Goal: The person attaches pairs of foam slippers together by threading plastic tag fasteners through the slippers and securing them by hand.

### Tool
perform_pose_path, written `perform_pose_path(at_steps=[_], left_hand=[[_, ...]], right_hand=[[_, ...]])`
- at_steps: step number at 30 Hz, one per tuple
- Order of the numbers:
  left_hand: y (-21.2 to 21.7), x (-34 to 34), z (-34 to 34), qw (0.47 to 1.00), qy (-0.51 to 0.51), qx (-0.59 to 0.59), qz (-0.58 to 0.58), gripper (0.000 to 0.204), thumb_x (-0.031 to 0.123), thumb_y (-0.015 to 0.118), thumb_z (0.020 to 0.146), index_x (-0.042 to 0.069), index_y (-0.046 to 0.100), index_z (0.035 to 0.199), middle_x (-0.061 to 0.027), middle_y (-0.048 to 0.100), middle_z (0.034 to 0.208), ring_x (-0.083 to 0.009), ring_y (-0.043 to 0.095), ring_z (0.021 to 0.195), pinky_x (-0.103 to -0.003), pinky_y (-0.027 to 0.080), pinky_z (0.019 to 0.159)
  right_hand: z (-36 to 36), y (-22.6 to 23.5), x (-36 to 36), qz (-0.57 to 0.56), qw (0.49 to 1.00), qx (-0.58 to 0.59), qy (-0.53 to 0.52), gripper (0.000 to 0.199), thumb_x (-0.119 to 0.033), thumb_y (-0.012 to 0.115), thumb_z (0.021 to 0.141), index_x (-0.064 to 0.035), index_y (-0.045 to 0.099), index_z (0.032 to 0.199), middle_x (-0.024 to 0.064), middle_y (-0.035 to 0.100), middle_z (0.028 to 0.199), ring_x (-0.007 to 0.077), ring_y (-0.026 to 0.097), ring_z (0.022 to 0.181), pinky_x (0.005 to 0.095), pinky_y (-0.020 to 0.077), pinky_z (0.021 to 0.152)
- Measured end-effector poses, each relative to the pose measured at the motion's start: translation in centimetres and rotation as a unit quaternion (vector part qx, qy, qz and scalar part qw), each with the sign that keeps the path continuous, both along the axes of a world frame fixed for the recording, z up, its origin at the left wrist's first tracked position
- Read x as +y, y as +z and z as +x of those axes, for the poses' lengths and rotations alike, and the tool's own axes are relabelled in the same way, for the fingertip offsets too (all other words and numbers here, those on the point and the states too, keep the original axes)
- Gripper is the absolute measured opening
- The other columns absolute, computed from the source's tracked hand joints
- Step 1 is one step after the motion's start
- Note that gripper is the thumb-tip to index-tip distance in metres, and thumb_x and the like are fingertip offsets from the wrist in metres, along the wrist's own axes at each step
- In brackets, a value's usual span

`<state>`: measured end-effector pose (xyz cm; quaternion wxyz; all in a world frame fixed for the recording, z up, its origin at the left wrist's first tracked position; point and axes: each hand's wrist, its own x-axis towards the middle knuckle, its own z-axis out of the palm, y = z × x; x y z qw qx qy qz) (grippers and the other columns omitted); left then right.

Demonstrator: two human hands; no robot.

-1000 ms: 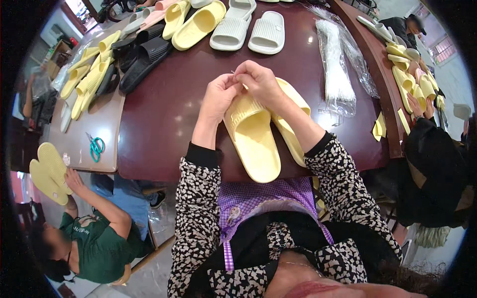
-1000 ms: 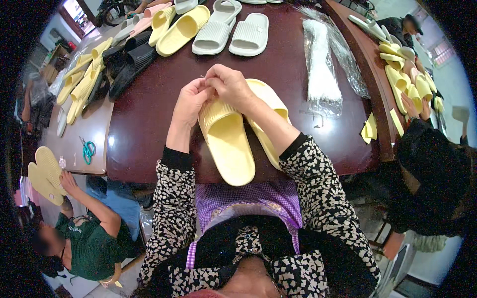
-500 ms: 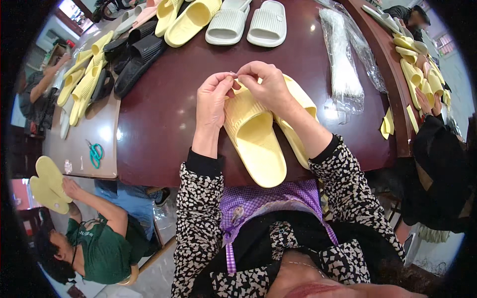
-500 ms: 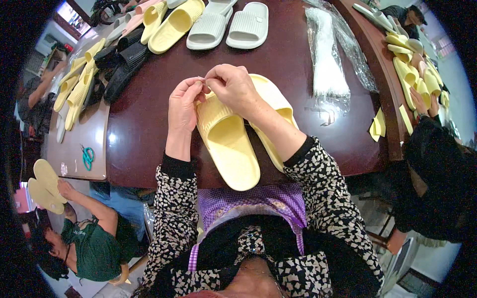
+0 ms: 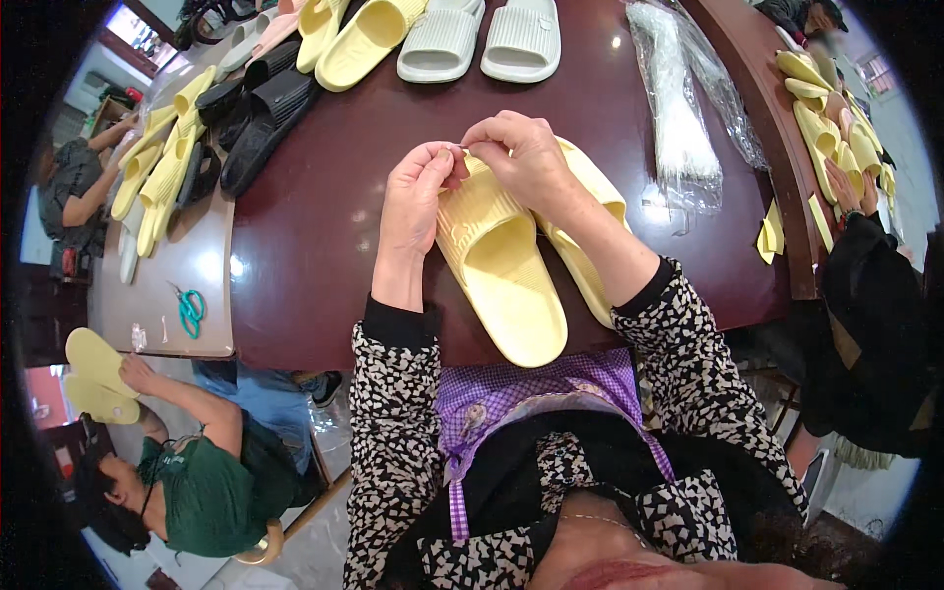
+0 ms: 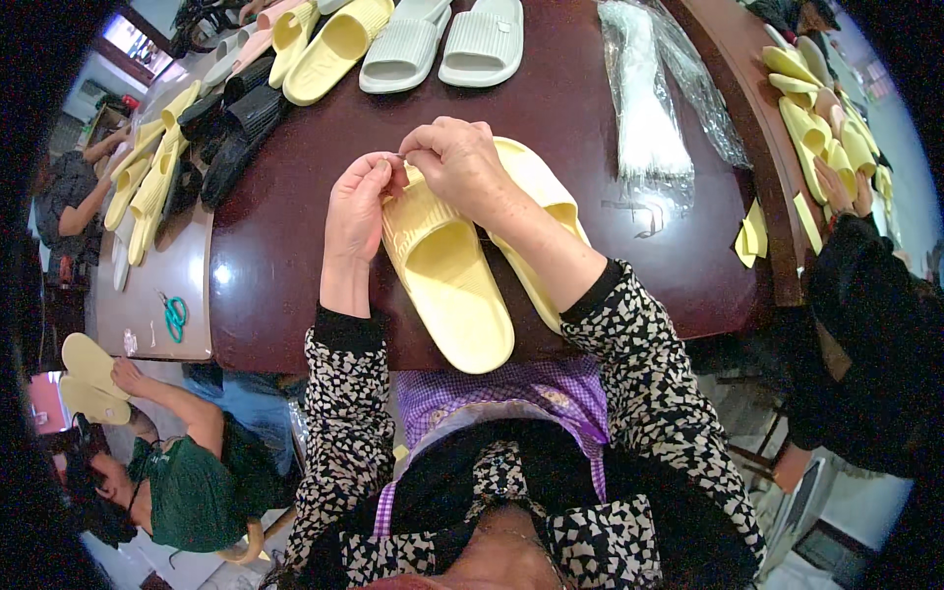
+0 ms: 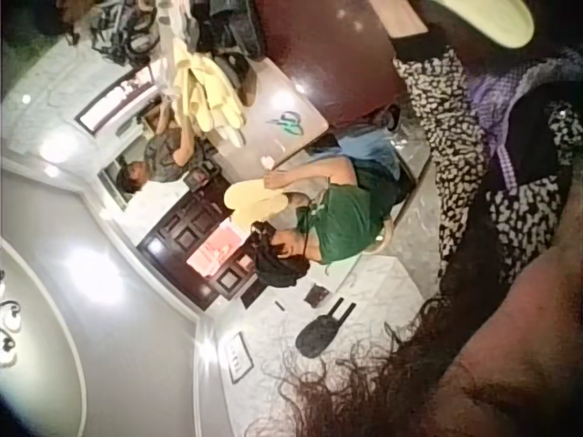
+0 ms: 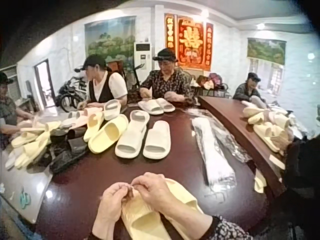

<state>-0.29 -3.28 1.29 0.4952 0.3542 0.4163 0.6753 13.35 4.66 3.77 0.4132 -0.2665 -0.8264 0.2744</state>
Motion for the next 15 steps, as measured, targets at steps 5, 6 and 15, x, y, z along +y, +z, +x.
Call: perform_pose_path(at_steps=[5,6,15], left_hand=[[-0.23,-0.12,-0.42,1.000,-0.011,0.000,0.003,0.014,0.008,0.049,0.090,0.001,0.061,0.091,-0.0001,0.058,0.078,-0.0067,0.050,0.071,-0.020,0.040,0.068],[-0.19,-0.11,-0.47,1.000,-0.017,-0.002,0.001,0.014,0.008,0.049,0.090,0.001,0.061,0.091,0.0000,0.058,0.078,-0.0068,0.050,0.071,-0.020,0.040,0.068],[-0.01,-0.29,-0.77,0.998,-0.052,-0.020,0.000,0.014,0.008,0.049,0.090,0.001,0.061,0.090,0.0003,0.057,0.079,-0.0071,0.050,0.072,-0.020,0.041,0.069]], right_hand=[[-0.08,-0.06,-0.03,0.011,1.000,-0.015,0.007,0.009,-0.002,0.063,0.075,-0.0039,0.066,0.083,0.0088,0.059,0.068,0.0194,0.057,0.060,0.0289,0.0451,0.057],[-0.07,-0.05,-0.01,0.014,1.000,-0.013,0.008,0.008,-0.002,0.063,0.075,-0.0037,0.066,0.082,0.0089,0.059,0.068,0.0196,0.058,0.061,0.0290,0.0452,0.057],[0.06,0.00,0.10,0.021,1.000,-0.011,0.018,0.007,-0.001,0.062,0.075,-0.0029,0.065,0.081,0.0091,0.060,0.069,0.0204,0.059,0.062,0.0299,0.0457,0.057]])
